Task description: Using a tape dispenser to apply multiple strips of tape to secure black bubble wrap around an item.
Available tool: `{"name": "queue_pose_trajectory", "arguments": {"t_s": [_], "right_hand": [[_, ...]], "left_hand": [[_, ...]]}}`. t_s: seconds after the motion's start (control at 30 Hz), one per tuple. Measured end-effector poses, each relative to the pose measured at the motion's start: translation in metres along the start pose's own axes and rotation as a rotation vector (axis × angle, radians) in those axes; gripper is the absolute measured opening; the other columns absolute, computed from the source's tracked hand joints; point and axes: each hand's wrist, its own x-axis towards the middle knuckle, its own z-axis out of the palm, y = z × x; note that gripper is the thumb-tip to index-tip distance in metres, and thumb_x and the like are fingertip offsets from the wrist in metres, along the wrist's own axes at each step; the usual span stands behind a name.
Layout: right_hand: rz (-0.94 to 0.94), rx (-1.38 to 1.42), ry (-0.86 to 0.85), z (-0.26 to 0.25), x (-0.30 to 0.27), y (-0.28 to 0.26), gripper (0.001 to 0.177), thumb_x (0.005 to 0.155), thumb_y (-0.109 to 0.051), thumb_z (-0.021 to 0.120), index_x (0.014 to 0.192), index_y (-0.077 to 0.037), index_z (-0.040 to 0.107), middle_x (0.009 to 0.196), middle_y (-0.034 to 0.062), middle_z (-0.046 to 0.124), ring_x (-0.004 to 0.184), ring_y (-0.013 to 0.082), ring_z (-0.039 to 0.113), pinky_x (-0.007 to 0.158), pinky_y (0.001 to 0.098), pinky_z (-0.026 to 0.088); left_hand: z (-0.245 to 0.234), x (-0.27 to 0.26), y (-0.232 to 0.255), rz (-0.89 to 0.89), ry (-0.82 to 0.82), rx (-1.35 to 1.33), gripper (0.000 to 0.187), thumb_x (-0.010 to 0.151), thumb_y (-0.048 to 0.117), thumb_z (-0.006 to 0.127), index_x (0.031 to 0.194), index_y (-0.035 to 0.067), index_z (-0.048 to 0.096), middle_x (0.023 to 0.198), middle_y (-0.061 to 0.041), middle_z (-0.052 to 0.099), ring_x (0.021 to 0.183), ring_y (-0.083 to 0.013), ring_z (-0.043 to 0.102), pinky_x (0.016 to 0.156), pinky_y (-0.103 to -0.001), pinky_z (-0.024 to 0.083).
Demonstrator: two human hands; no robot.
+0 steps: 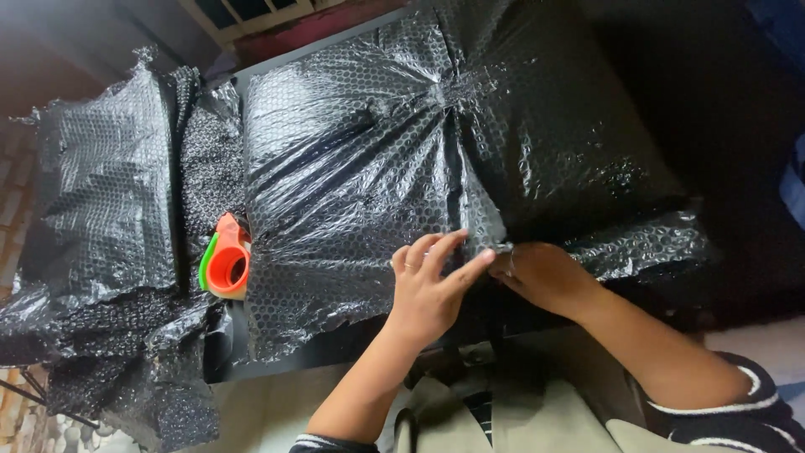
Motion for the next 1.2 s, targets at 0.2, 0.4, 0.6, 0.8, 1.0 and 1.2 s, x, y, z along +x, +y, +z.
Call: {"name": "queue_pose_trajectory", "arguments": {"t_s": [0.2,0.4,0.6,0.8,1.0,1.2], "right_hand": [[-0.022,-0.018,-0.114,0.022,-0.005,0.007,0.014,0.087,-0.029,0.065,0.09,-0.016,0.068,0.087,0.0113,0.076,0.086,0.0316,0.075,0.078,0.043,0.063],[-0.306,0.263,0.568,-0.044,-0.021,-0.032,0.016,0.081,-0.025,0.082,0.095,-0.017,0.078,0.088,0.003,0.078,0.083,0.0253,0.076,0.073,0.0385,0.061],[0.09,0.124,0.827,-0.044,0.008,-0.007,0.037,0.075,-0.032,0.093,0.096,-0.01,0.071,0.076,0.0027,0.07,0.065,0.018,0.068,0.057,0.031,0.055],[0.149,0.298,0.825,-0.044,0.012,-0.01,0.01,0.084,-0.005,0.084,0.086,-0.009,0.074,0.067,0.0028,0.069,0.058,0.0196,0.066,0.054,0.0298,0.053],[0.218,0.402,0.821,-0.05,0.0,-0.021,0.011,0.082,-0.004,0.084,0.082,-0.012,0.076,0.062,-0.0001,0.068,0.051,0.0135,0.059,0.051,0.0253,0.05],[0.197,0.368,0.845,-0.022,0.004,-0.002,0.011,0.081,0.001,0.08,0.083,-0.008,0.074,0.062,0.0029,0.066,0.054,0.0167,0.061,0.052,0.0265,0.051]], "left_hand": [[0.027,-0.017,-0.001,0.078,-0.178,0.215,0.057,0.093,0.018,0.058,0.142,0.047,0.057,0.157,0.009,0.05,0.136,-0.0226,0.042,0.096,-0.046,0.029],[0.04,-0.031,-0.005,0.106,-0.22,0.266,0.031,0.095,0.018,0.059,0.119,0.035,0.068,0.165,0.007,0.039,0.141,-0.0254,0.03,0.095,-0.047,0.025],[0.032,-0.028,-0.007,0.097,-0.265,0.251,0.036,0.094,0.015,0.057,0.122,0.036,0.065,0.168,0.009,0.032,0.142,-0.0264,0.026,0.094,-0.048,0.025],[0.032,-0.031,-0.007,0.069,-0.266,0.171,0.034,0.096,0.012,0.056,0.121,0.034,0.064,0.168,0.01,0.032,0.144,-0.0244,0.027,0.096,-0.048,0.023],[0.018,-0.023,-0.003,0.063,-0.251,0.077,0.021,0.094,0.019,0.063,0.108,0.034,0.068,0.165,0.009,0.039,0.144,-0.0241,0.032,0.097,-0.045,0.027],[-0.005,-0.026,-0.011,-0.003,-0.257,-0.21,0.023,0.098,0.023,0.064,0.12,0.025,0.065,0.15,-0.005,0.058,0.133,-0.0283,0.057,0.096,-0.044,0.042]]}}
